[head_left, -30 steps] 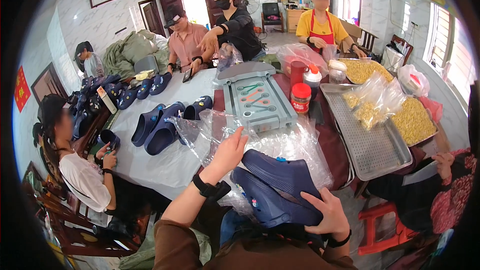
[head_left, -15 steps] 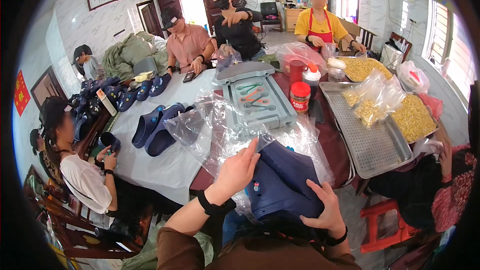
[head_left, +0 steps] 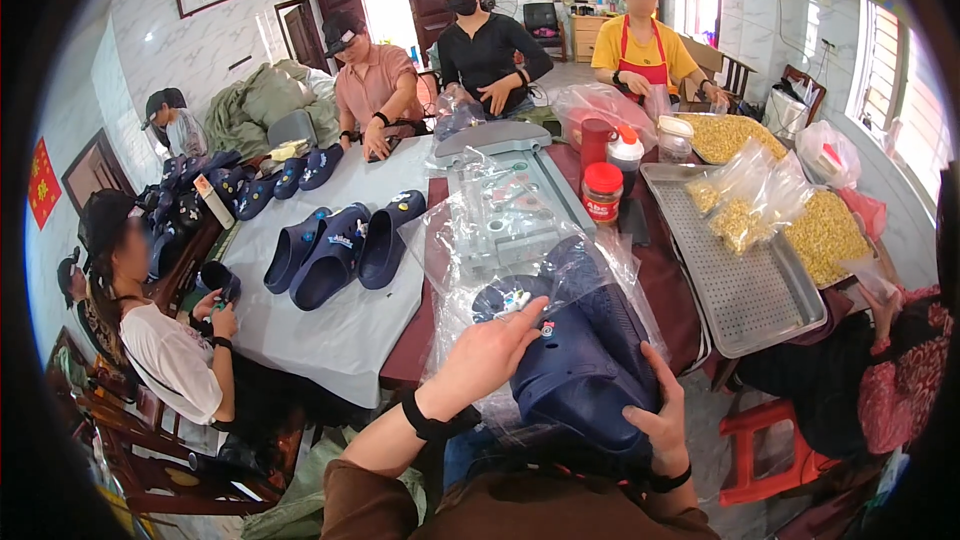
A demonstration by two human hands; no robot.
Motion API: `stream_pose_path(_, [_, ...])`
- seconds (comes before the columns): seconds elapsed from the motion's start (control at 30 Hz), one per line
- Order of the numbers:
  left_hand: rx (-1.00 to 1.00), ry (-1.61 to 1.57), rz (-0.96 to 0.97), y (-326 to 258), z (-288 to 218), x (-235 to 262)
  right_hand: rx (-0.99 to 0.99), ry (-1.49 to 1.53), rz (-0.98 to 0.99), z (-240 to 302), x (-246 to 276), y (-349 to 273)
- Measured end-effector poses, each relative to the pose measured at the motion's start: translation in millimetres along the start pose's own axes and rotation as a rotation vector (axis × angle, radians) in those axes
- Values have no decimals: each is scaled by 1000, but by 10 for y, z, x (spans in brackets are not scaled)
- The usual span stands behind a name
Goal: The recorder is placing blue foam slippers into clear plastic bags in a shoe manufacturing facility.
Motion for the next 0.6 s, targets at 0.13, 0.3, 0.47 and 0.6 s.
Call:
stream_pose_path(0.13, [-44,-28,18,31,-268,14,262,-436,20,297,-121,-37])
stream_pose_path(0.3, [-91,-154,63,53,-399,-120,389,-721,132,478,-315,-75])
stream_pose_path(0.47, [-162,-151,205,-50,-617,-168,426,-625,84,386,-336,-68])
stream_pose_path(0.6, [-95,-399,-35,-104,-446,19,367,-598,53,286,-333,-101])
Point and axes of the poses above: each hand's wrist, its own y-axis towards the middle knuckle, its own x-axis out of the back of the hand, z = x × y, the point moved 10 cm from there along y, towards the middle knuckle
